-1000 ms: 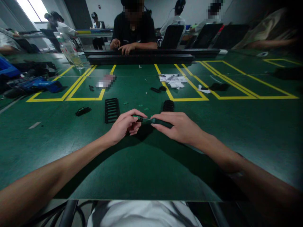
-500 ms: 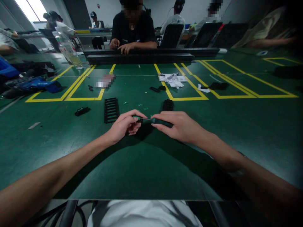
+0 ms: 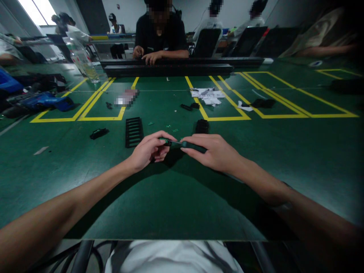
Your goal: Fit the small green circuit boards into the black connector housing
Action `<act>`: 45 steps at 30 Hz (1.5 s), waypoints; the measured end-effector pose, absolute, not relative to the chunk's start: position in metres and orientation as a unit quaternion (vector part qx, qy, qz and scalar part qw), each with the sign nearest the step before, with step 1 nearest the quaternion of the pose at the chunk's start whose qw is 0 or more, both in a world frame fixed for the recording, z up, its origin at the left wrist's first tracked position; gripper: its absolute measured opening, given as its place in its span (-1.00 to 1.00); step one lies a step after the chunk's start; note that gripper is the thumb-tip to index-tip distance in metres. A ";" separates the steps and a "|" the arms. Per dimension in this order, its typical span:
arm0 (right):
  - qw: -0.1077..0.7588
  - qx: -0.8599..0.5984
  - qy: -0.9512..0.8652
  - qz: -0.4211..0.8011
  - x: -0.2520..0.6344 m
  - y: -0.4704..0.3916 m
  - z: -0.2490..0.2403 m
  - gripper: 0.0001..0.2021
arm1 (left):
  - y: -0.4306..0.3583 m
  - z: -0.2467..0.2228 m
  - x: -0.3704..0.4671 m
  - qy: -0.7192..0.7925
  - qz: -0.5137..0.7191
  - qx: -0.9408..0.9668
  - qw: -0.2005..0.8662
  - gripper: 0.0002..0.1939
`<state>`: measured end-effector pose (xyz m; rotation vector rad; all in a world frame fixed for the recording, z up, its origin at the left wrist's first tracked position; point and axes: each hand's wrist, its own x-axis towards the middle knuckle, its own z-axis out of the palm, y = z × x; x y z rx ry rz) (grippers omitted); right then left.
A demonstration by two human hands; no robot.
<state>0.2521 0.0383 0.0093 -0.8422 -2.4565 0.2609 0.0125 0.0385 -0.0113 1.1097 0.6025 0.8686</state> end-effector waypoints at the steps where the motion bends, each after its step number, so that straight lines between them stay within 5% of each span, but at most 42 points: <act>1: 0.262 -0.313 -0.908 0.093 0.252 0.038 0.010 -0.78 | 0.039 -0.012 0.013 0.271 0.389 0.506 0.720 -0.79; 11: 0.291 -0.343 -0.892 0.040 0.258 0.037 0.024 -0.77 | 0.039 -0.018 0.010 0.280 0.407 0.516 0.700 -0.79; 21: 0.277 -0.354 -0.892 0.048 0.260 0.039 0.021 -0.76 | 0.027 -0.016 0.010 0.312 0.413 0.643 0.564 -0.76; 30: 0.300 -0.509 -0.806 -0.018 0.290 0.068 0.023 -0.67 | 0.025 -0.012 0.008 0.321 0.386 0.675 0.541 -0.72; 45: 0.144 -0.692 -0.707 -0.016 0.361 0.117 -0.010 -0.52 | 0.025 -0.009 0.009 0.324 0.365 0.687 0.539 -0.65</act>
